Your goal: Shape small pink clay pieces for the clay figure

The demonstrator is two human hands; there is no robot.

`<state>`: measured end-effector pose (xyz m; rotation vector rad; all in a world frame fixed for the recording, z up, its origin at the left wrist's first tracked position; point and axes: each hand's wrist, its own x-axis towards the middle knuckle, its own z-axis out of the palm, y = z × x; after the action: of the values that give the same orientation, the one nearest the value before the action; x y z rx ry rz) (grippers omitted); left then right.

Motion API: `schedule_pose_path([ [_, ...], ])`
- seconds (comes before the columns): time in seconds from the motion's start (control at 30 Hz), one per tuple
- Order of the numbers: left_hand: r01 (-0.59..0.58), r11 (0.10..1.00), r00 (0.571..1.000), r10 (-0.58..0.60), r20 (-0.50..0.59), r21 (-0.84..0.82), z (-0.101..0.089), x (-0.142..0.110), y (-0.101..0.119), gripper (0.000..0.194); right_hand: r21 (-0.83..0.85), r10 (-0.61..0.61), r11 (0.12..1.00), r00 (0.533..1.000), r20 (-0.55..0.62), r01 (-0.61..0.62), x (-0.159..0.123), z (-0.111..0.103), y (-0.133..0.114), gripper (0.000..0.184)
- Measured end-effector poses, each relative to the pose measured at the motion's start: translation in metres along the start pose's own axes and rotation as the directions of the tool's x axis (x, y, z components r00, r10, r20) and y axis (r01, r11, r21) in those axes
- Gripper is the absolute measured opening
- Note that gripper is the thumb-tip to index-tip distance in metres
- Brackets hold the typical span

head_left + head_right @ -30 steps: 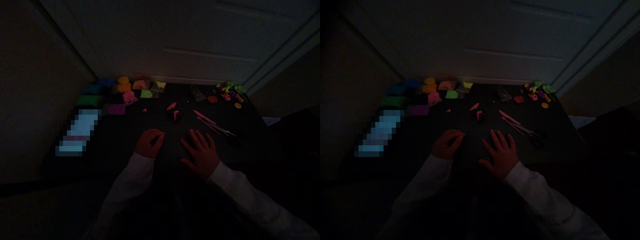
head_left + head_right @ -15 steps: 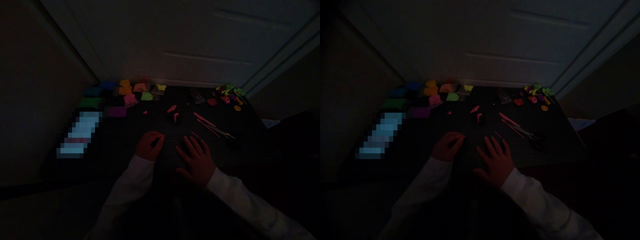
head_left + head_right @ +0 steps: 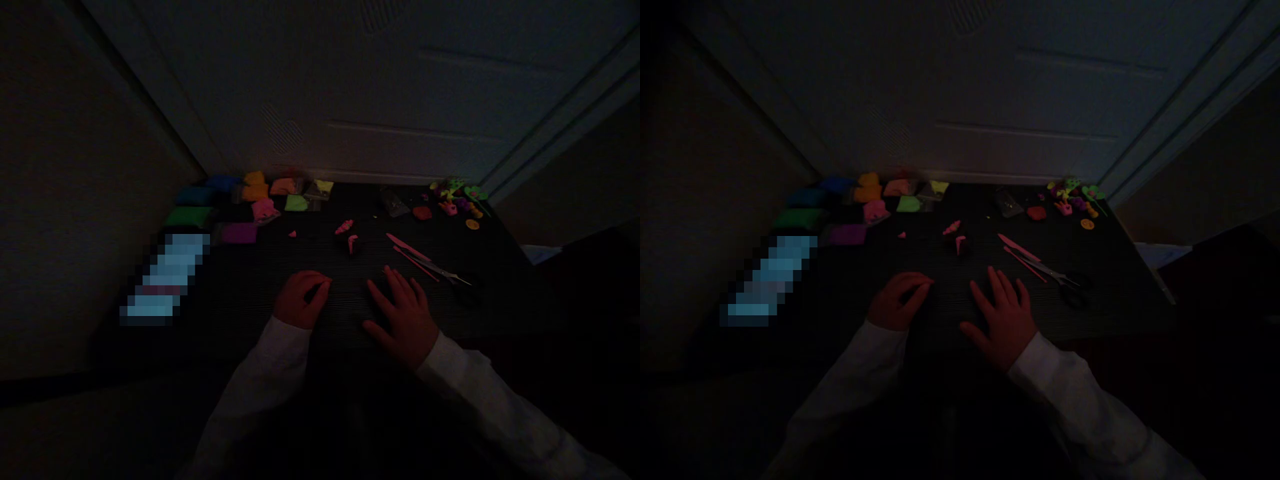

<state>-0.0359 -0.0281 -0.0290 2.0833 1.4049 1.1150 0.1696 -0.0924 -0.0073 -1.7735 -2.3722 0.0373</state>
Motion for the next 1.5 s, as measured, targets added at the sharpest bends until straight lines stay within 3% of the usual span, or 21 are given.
schedule_pose_path([
  [0.1,0.006,1.000,1.000,-0.006,-0.006,-0.005,0.001,0.000,0.000,0.015,0.010,0.006,1.000,0.997,-0.079,-0.006,0.001,-0.002,0.013,0.055],
  [0.27,0.016,1.000,1.000,-0.016,-0.022,-0.014,0.002,0.000,0.001,0.015,0.086,0.032,0.996,0.988,-0.152,-0.019,0.001,0.001,0.019,0.028],
  [0.6,0.003,1.000,1.000,-0.003,-0.025,-0.022,0.001,0.000,0.001,0.016,0.142,0.076,0.988,0.987,-0.142,-0.055,0.011,0.002,0.009,0.015],
  [1.0,-0.008,1.000,1.000,0.008,-0.006,0.000,-0.001,0.000,0.002,0.014,0.120,0.071,0.991,0.987,-0.147,-0.053,0.000,-0.001,0.005,0.026],
  [1.17,-0.009,1.000,1.000,0.008,-0.022,-0.015,0.001,-0.001,0.000,0.014,-0.015,-0.020,1.000,1.000,-0.011,0.020,-0.001,0.000,0.006,0.053],
  [1.5,-0.039,0.999,0.999,0.039,-0.010,-0.003,0.000,0.000,-0.002,0.014,-0.042,-0.087,0.995,0.993,0.083,0.091,0.000,-0.001,0.000,0.064],
])
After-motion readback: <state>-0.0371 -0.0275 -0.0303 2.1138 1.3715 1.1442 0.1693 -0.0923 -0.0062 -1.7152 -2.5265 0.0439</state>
